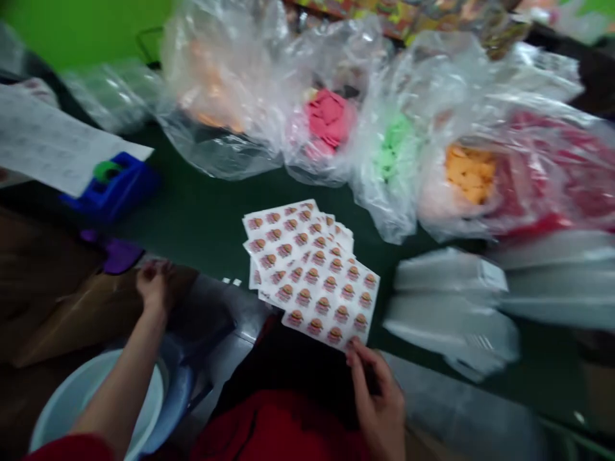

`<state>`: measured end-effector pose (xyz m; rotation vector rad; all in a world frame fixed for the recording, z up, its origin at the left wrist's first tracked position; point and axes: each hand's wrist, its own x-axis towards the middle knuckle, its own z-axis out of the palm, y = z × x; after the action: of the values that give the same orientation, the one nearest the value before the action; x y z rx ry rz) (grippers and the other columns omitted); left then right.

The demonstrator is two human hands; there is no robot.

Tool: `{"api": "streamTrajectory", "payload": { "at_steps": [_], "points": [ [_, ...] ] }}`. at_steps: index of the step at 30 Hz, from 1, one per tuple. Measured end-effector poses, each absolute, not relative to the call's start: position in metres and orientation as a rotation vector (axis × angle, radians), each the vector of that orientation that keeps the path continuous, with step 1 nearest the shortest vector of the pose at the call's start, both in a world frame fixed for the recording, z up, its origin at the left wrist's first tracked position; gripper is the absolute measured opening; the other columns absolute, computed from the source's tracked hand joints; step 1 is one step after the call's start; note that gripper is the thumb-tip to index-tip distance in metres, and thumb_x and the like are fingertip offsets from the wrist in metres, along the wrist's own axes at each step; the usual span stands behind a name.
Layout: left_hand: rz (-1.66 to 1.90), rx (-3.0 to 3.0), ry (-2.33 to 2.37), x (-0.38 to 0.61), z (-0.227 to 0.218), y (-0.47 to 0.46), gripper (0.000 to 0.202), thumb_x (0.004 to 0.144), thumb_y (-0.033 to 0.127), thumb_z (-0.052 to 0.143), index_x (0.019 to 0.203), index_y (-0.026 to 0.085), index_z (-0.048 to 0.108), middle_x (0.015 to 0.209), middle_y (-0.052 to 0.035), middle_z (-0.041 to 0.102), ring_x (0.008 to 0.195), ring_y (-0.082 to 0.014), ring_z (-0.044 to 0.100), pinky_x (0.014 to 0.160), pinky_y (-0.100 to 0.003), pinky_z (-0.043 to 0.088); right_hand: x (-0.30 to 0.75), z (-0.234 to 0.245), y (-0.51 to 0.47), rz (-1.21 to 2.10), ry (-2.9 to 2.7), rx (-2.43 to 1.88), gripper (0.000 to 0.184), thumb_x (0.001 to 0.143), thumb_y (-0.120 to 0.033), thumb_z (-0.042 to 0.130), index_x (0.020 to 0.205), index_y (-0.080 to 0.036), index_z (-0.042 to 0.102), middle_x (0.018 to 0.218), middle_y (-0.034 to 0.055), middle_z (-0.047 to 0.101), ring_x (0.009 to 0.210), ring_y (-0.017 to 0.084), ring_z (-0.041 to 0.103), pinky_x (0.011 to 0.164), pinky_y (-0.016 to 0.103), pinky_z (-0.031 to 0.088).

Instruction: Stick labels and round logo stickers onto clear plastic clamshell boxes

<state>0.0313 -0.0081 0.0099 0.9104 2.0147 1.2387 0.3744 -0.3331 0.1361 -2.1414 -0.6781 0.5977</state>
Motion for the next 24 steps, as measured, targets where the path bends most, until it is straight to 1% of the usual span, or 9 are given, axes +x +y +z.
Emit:
{"api": "streamTrajectory", "payload": {
  "at_steps": [2,4,7,9,11,14,16,20,24],
  "points": [
    [1.278,0.885,2.02,0.041,0.009,-0.043,0.027,0.101,0.023,0.062,0.126,0.017,0.057,0.099,-0.0008,0.068,0.091,-0.0166,0.068,0.093,-0.039,0.061,0.373,0.131,-0.344,0.737,-0.548,-2.11,0.045,0.09,-0.062,0.072,0.106,-0.021,0.074,0.093,0.008,0.079,0.083,0.024,0.074,0.077,0.034,0.061],
    [1.306,0.943,1.985,0.053,0.016,-0.087,0.026,0.096,0.023,0.068,0.12,0.019,0.059,0.094,0.0019,0.067,0.093,-0.0175,0.068,0.098,-0.04,0.059,0.373,0.12,-0.354,0.835,-0.453,-2.057,0.048,0.084,-0.064,0.077,0.103,-0.021,0.071,0.084,0.0054,0.075,0.075,0.022,0.071,0.071,0.034,0.058],
    [1.309,1.317,1.778,0.088,0.043,-0.15,0.034,0.095,0.035,0.07,0.124,0.018,0.064,0.105,-0.0039,0.072,0.092,-0.0194,0.07,0.095,-0.039,0.059,0.377,0.104,-0.36,0.922,-0.285,-1.939,0.062,0.069,-0.069,0.086,0.106,-0.022,0.069,0.081,0.004,0.073,0.069,0.022,0.07,0.062,0.033,0.054],
    [1.206,1.611,1.585,0.123,0.068,-0.178,0.026,0.099,0.035,0.065,0.119,0.019,0.068,0.108,-0.0067,0.074,0.097,-0.021,0.071,0.093,-0.038,0.059,0.382,0.097,-0.357,1.002,-0.173,-1.836,0.067,0.064,-0.071,0.088,0.105,-0.021,0.069,0.083,0.006,0.075,0.07,0.023,0.071,0.056,0.03,0.049],
    [1.094,1.931,1.252,0.161,0.092,-0.192,0.017,0.102,0.029,0.062,0.113,0.022,0.072,0.108,-0.0072,0.075,0.1,-0.0219,0.071,0.095,-0.039,0.058,0.387,0.095,-0.353,1.089,-0.104,-1.722,0.064,0.065,-0.069,0.089,0.101,-0.02,0.07,0.088,0.0089,0.077,0.075,0.024,0.073,0.057,0.028,0.046],
    [0.965,2.177,0.818,0.213,0.118,-0.2,0.02,0.103,0.018,0.059,0.118,0.024,0.071,0.111,-0.0072,0.077,0.105,-0.0223,0.072,0.098,-0.041,0.056,0.393,0.097,-0.346,1.149,-0.043,-1.577,0.054,0.066,-0.063,0.091,0.09,-0.019,0.071,0.088,0.0089,0.078,0.079,0.022,0.073,0.061,0.027,0.045],
    [0.867,2.279,0.632,0.239,0.126,-0.204,0.02,0.103,0.015,0.059,0.117,0.024,0.07,0.11,-0.0071,0.077,0.106,-0.0221,0.071,0.1,-0.042,0.055,0.395,0.098,-0.343,1.161,-0.041,-1.5,0.049,0.067,-0.06,0.092,0.085,-0.019,0.072,0.086,0.0069,0.077,0.077,0.02,0.071,0.062,0.026,0.043],
    [0.644,2.451,0.413,0.269,0.126,-0.211,0.018,0.105,0.015,0.057,0.114,0.021,0.071,0.108,-0.0082,0.076,0.104,-0.0234,0.069,0.097,-0.042,0.055,0.398,0.097,-0.341,1.146,-0.116,-1.402,0.039,0.074,-0.053,0.089,0.08,-0.018,0.073,0.08,0.0031,0.074,0.075,0.016,0.066,0.063,0.025,0.042],
    [0.552,2.491,0.368,0.283,0.121,-0.211,0.019,0.107,0.015,0.052,0.111,0.019,0.07,0.105,-0.0095,0.075,0.099,-0.0228,0.068,0.087,-0.038,0.056,0.404,0.096,-0.34,1.125,-0.117,-1.351,0.034,0.077,-0.051,0.086,0.085,-0.019,0.076,0.081,0.0034,0.075,0.075,0.017,0.066,0.064,0.026,0.043]
  ]
}}
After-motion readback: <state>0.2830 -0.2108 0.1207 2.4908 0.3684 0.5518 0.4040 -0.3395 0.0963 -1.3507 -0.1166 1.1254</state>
